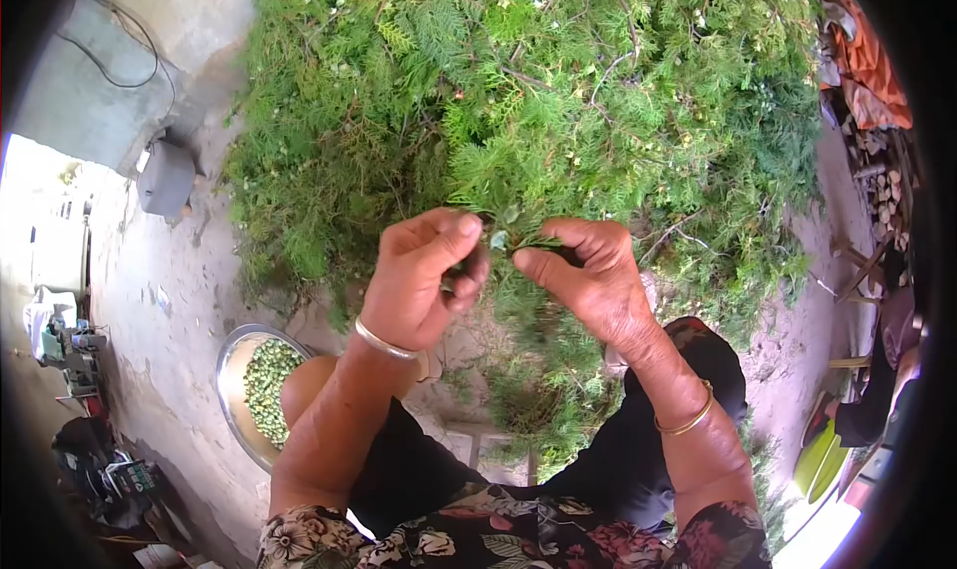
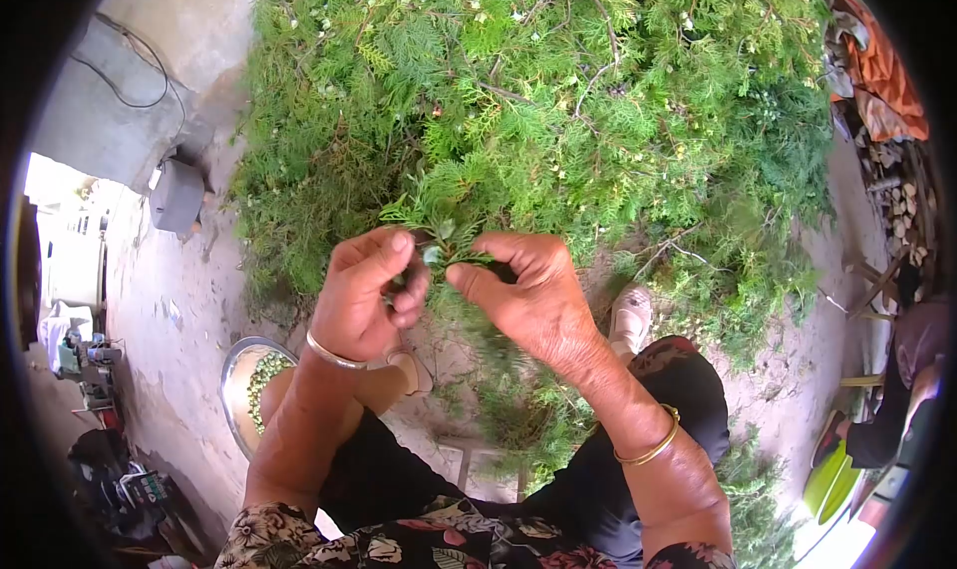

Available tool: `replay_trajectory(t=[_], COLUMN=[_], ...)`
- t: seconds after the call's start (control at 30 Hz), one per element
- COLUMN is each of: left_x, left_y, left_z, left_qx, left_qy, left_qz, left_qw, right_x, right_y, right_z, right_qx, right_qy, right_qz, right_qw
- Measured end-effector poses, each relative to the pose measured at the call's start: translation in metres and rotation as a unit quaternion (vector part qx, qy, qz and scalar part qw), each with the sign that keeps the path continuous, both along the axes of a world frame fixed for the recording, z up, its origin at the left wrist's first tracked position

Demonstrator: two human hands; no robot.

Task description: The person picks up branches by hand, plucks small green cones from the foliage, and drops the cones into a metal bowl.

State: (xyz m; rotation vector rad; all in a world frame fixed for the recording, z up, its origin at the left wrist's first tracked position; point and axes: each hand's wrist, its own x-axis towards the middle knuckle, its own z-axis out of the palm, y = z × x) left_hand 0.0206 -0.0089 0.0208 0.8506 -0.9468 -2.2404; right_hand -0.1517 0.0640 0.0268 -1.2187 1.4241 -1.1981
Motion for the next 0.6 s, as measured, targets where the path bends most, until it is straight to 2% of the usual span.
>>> replay_trajectory(t=[0.07, 0.1, 0.13, 0.2, 0.27, 0.33, 0.47, 0.53, 0.6], left_x=[0.003, 0.002, 0.004, 0.008, 0.005, -0.001, -0.002, -0.001, 0.002], left_y=[-0.005, -0.005, -0.005, -0.004, 0.001, 0.009, 0.007, 0.005, 0.003], left_z=[0.001, 0.003, 0.005, 0.008, 0.010, 0.009, 0.004, 0.002, 0.002], left_qx=[-0.062, -0.104, -0.104, -0.287, -0.336, -0.176, -0.125, -0.018, -0.058], left_qy=[-0.092, -0.091, -0.092, -0.173, -0.228, -0.164, -0.137, -0.078, -0.087], left_qz=[0.129, 0.196, 0.197, 0.176, 0.086, 0.056, 0.022, 0.051, 0.024], left_qw=[0.985, 0.971, 0.971, 0.926, 0.910, 0.969, 0.982, 0.995, 0.994], right_x=[-0.001, -0.001, -0.001, 0.000, 0.002, 0.004, 0.007, 0.007, 0.009], right_y=[-0.003, -0.005, -0.005, -0.006, -0.006, -0.006, -0.004, -0.004, -0.004], right_z=[-0.004, -0.010, -0.009, -0.006, -0.006, -0.007, -0.006, -0.007, -0.009], right_qx=[-0.028, -0.050, -0.050, -0.046, -0.041, -0.034, -0.011, -0.008, -0.018], right_qy=[0.047, 0.053, 0.052, 0.078, 0.078, 0.078, 0.075, 0.071, 0.034], right_qz=[-0.042, -0.053, -0.052, -0.052, -0.048, -0.042, -0.021, -0.011, 0.014], right_qw=[0.998, 0.996, 0.996, 0.995, 0.995, 0.995, 0.997, 0.997, 0.999])
